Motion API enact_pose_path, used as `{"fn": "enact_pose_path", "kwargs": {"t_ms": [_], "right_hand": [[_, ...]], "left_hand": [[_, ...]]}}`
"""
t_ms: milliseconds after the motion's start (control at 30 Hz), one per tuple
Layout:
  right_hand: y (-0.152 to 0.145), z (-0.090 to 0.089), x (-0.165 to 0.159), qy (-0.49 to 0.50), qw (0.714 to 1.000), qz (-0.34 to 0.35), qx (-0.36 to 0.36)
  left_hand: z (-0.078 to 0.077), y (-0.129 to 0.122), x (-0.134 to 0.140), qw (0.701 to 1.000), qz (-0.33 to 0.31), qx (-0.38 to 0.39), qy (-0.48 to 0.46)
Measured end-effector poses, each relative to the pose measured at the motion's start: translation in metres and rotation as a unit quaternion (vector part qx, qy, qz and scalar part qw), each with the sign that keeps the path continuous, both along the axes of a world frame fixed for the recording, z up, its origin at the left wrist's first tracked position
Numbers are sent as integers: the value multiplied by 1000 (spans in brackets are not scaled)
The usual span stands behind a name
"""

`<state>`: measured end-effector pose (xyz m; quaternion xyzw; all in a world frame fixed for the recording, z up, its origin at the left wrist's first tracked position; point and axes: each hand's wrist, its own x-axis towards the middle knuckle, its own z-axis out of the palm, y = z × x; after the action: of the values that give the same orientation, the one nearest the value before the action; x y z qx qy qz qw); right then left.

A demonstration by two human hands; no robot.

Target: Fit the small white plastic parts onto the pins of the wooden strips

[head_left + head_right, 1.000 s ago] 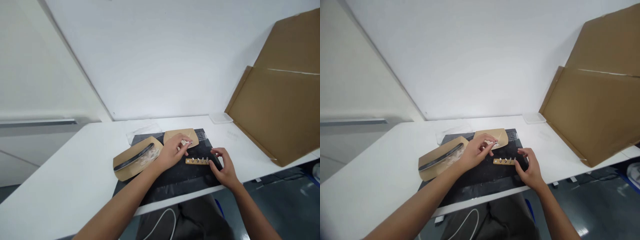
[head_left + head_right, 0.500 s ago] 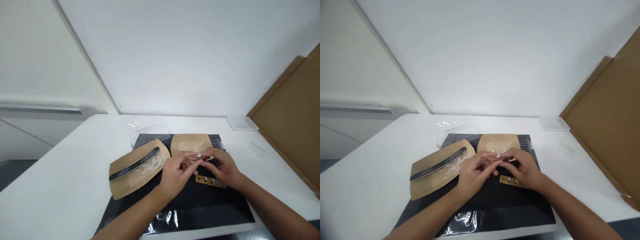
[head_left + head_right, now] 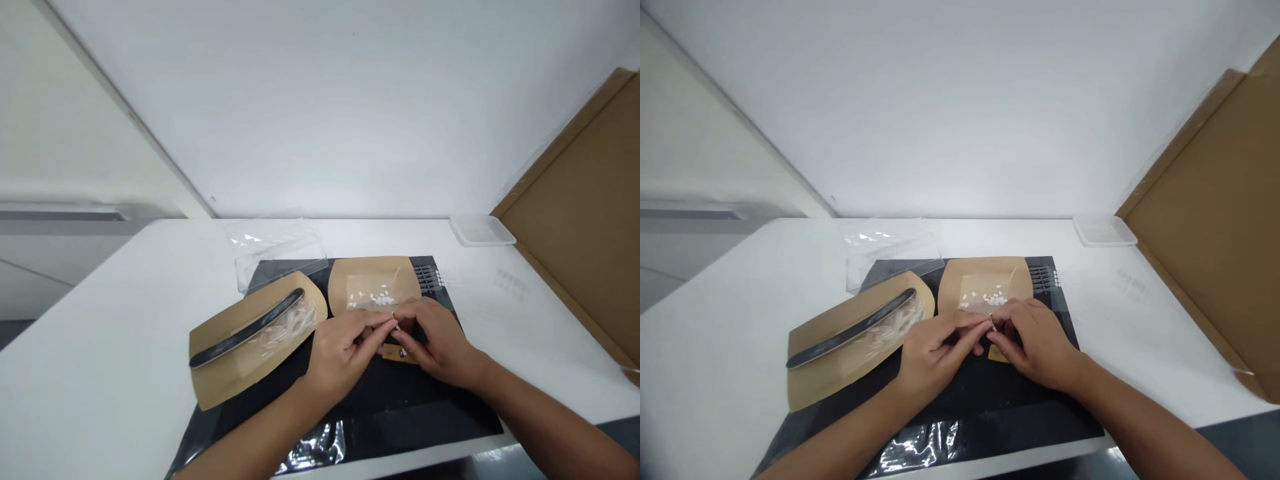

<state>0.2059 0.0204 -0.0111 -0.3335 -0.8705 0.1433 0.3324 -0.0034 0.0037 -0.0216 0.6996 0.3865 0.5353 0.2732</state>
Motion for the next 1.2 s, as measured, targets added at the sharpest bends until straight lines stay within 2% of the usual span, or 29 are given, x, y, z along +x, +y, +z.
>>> {"fn": "enact_pose_path", "kwargs": {"t_ms": [267, 400, 500, 600, 700, 800, 900, 1033, 1200], "right_hand": [[2, -4, 2, 13, 999, -10, -43], [0, -2, 2, 50, 992, -12, -113], [-3, -1, 1, 125, 970, -37, -205], [-6, 0, -1, 218, 932, -61, -281], [-6, 0, -1, 273, 901, -48, -334], [-6, 0, -1, 294, 882, -30, -367], [-6, 0, -1, 293, 881, -23, -370], [-6, -1, 0, 284, 896, -18, -342], [-7, 1, 1, 236, 927, -6, -293]], "left_hand": [[2, -5, -5, 997, -5, 55, 62], [4, -3, -6, 997, 8, 37, 72], [4, -1, -6, 997, 16, 33, 70], [3, 0, -6, 996, 3, 55, 73], [1, -1, -5, 994, -12, 70, 80], [0, -2, -5, 992, -17, 83, 92], [0, 0, -5, 988, -23, 119, 97], [5, 2, -3, 984, -13, 149, 95], [7, 0, -2, 995, 15, 68, 68]]}}
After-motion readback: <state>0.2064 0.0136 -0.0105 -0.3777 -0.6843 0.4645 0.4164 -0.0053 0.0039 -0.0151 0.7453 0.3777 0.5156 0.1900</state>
